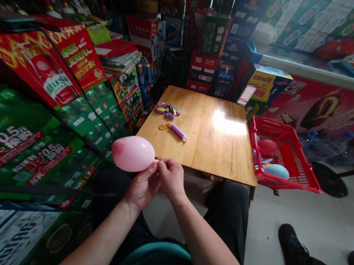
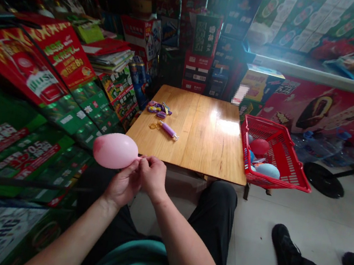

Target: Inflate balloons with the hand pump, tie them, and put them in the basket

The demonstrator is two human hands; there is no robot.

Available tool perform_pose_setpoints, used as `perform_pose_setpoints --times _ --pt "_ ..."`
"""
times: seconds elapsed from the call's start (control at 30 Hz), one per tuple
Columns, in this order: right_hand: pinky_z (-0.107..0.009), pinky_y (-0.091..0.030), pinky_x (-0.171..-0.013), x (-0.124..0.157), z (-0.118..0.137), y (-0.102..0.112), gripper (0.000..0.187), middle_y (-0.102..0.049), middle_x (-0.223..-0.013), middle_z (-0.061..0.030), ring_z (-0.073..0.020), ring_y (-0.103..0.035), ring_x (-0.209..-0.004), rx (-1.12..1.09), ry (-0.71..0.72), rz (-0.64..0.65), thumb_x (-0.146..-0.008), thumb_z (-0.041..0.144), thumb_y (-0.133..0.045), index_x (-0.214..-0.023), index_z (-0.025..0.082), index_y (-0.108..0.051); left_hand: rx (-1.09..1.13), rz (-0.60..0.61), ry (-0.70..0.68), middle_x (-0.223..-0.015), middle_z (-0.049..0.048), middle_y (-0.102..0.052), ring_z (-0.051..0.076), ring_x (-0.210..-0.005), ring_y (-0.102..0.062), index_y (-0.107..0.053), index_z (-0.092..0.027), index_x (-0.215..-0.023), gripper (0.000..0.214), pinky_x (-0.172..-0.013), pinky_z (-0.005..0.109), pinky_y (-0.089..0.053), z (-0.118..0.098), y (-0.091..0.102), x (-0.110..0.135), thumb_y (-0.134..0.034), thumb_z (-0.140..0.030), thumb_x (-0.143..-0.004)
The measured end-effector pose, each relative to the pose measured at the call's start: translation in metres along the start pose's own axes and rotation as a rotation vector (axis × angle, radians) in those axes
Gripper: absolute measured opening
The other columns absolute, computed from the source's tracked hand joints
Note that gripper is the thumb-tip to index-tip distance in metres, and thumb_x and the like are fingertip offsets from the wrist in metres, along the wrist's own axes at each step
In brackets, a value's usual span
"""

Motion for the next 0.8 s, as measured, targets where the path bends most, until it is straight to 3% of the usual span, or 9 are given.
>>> perform_pose_setpoints --times 0.1,0.17,0.3,0.43,0.5,0.57,0.67,0.8 --pt "-0.024 -0.042 -0.062 -0.011 -0.001 0.014 0.023 -0.068 -0.067 -0.0016 -0.0144 -0.059 -0.063 0.156 0.045 -0.037 -0.088 0.031 -0.058 -0.074 0.018 -0.07 -0.232 0.007 0.1 -0.098 0.0056 -0.074 0.014 -0.081 -0.068 -0.073 -0.019 -0.107 0.028 -0.068 0.022 -0.051 0.012 0.009 0.008 -0.078 -0.032 -0.083" --pt "-0.024 -0.04 -0.061 -0.016 -0.003 0.022 0.023 -0.067 -0.066 -0.002 -0.0137 -0.057 -0.061 0.234 0.077 -0.037 -0.089 0.029 -0.057 -0.073 0.017 -0.069 -0.44 0.012 0.08 -0.087 0.0069 -0.073 0.014 -0.073 -0.066 -0.074 -0.016 -0.098 0.025 -0.061 0.022 -0.046 0.011 0.012 0.014 -0.076 -0.037 -0.085" --pt "-0.024 -0.037 -0.059 -0.017 -0.007 0.027 0.022 -0.066 -0.064 -0.0032 -0.013 -0.055 -0.058 0.348 0.135 0.027 -0.088 0.023 -0.058 -0.07 0.015 -0.067 -0.835 -0.059 -0.277 -0.081 0.006 -0.072 0.017 -0.073 -0.066 -0.072 -0.017 -0.092 0.023 -0.066 0.026 -0.049 -0.021 0.005 0.026 -0.068 -0.04 -0.09" --pt "-0.023 -0.036 -0.058 -0.006 -0.004 0.02 0.021 -0.066 -0.065 -0.0029 -0.0126 -0.055 -0.059 0.356 0.199 0.17 -0.089 0.023 -0.059 -0.071 0.015 -0.066 -1.201 -0.007 -0.725 -0.113 0.0091 -0.073 0.026 -0.106 -0.067 -0.072 -0.022 -0.111 0.022 -0.095 0.04 -0.052 -0.048 -0.019 0.036 -0.061 -0.032 -0.094" --pt "-0.023 -0.036 -0.059 0.0 0.001 0.015 0.018 -0.066 -0.067 -0.0017 -0.0119 -0.054 -0.06 0.308 0.228 0.262 -0.089 0.021 -0.058 -0.073 0.015 -0.066 -1.339 0.09 -0.809 -0.128 0.009 -0.069 0.028 -0.124 -0.06 -0.068 -0.024 -0.124 0.031 -0.111 0.048 -0.041 -0.047 -0.026 0.034 -0.058 -0.029 -0.095" --pt "-0.022 -0.037 -0.06 0.004 0.006 0.012 0.017 -0.066 -0.068 -0.0003 -0.0116 -0.054 -0.062 0.255 0.232 0.316 -0.088 0.02 -0.058 -0.074 0.015 -0.066 -1.383 0.162 -0.741 -0.132 0.0075 -0.067 0.028 -0.129 -0.057 -0.065 -0.026 -0.131 0.035 -0.119 0.054 -0.03 -0.04 -0.025 0.028 -0.056 -0.028 -0.097" --pt "-0.022 -0.038 -0.059 0.002 0.002 0.011 0.02 -0.064 -0.065 0.001 -0.0116 -0.053 -0.06 0.179 0.152 0.334 -0.088 0.024 -0.059 -0.07 0.016 -0.064 -1.198 0.112 -0.589 -0.124 0.007 -0.072 0.029 -0.122 -0.062 -0.071 -0.027 -0.123 0.033 -0.122 0.052 -0.023 -0.037 -0.015 0.019 -0.066 -0.029 -0.091" --pt "-0.023 -0.041 -0.058 -0.004 -0.012 0.008 0.024 -0.066 -0.065 -0.0003 -0.0124 -0.055 -0.059 0.082 0.021 0.359 -0.089 0.03 -0.059 -0.07 0.017 -0.067 -0.842 -0.029 -0.428 -0.107 0.0099 -0.075 0.031 -0.113 -0.065 -0.079 -0.025 -0.104 0.032 -0.114 0.042 -0.037 -0.041 0.0 0.012 -0.085 -0.022 -0.072"
Point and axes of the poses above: each hand's wrist, its own x-axis away from the middle knuckle, its own y-axis out of the back of the hand, z = x × y, the point moved 7 cm from there along -x, towards the middle knuckle
